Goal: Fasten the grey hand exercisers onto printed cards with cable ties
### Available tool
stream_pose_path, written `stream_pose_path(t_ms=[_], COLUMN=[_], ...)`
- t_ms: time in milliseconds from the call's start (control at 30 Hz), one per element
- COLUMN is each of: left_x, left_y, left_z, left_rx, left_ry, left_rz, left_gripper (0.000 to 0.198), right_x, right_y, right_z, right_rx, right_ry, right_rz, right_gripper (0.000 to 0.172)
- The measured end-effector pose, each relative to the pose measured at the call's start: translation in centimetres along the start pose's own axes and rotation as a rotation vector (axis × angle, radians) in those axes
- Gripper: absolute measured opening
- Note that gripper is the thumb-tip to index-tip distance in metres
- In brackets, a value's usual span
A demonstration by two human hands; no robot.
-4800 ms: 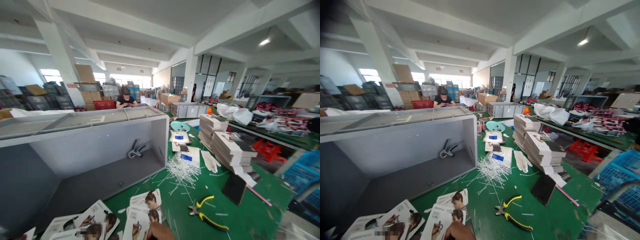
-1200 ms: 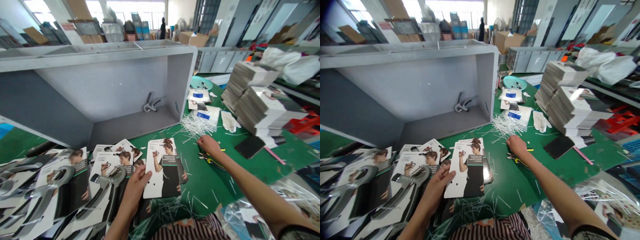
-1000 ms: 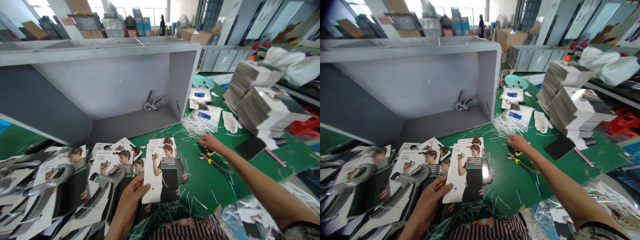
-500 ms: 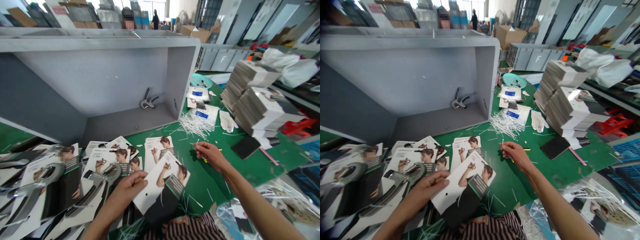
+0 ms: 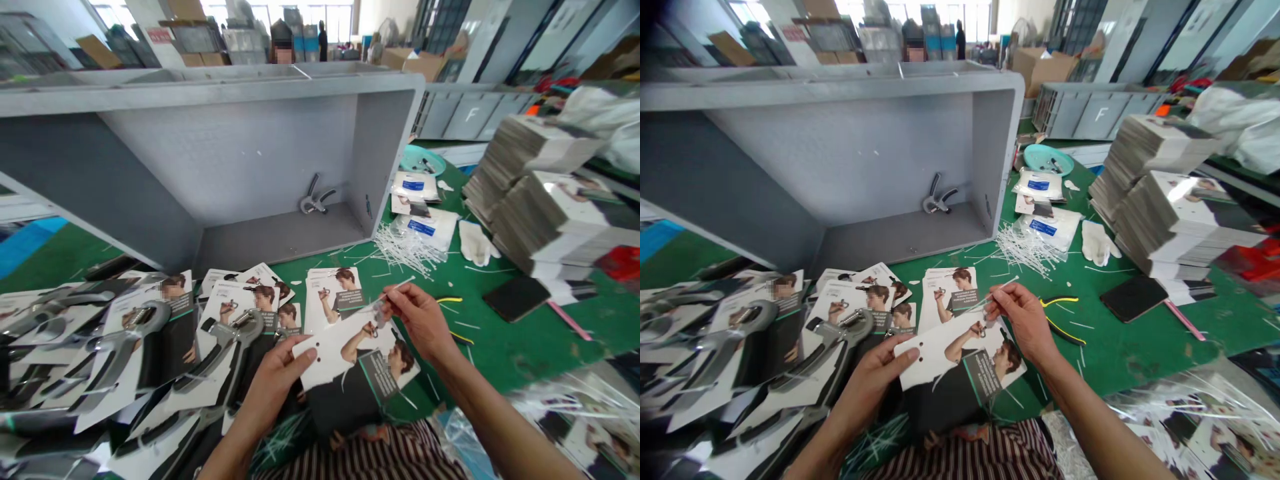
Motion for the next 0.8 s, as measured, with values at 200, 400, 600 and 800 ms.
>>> stream_pose_path(t_ms=[200, 400, 600, 800], left_x=[-1.0, -0.9, -1.1, -1.1], left_y=[-0.1, -0.5, -0.4, -1.5], left_z=[-3.1, -3.4, -3.5, -4.3], left_rx=[-0.213, -0.266, -0.353, -0.379], left_ry=[-0.188, -0.202, -0.233, -0.266], left_rz=[-0.105, -0.128, -0.159, -0.136], left_gripper=[0.036, 0.040, 0.039, 0.038], right_x=[3.9, 6.4, 7.3, 6.0], right_y=[-3.1, -5.7, -7.7, -10.2], right_z=[4.9, 5.6, 6.2, 3.1], right_rx=[0.329, 0.624, 0.762, 0.833], right_ry=[0.335, 0.637, 0.827, 0.667], right_rz=[0.037, 0.141, 0.192, 0.452], right_gripper=[0.007, 0.020, 0.022, 0.015])
Point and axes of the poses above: each hand's wrist, its own x-axis away from the middle knuckle, its own y-axis out of the back of the hand, z = x × y, the point moved 9 cm from there along -x, towards the middle knuckle, and after that the axes turned 3 degrees about y, right-handed, at the moved point
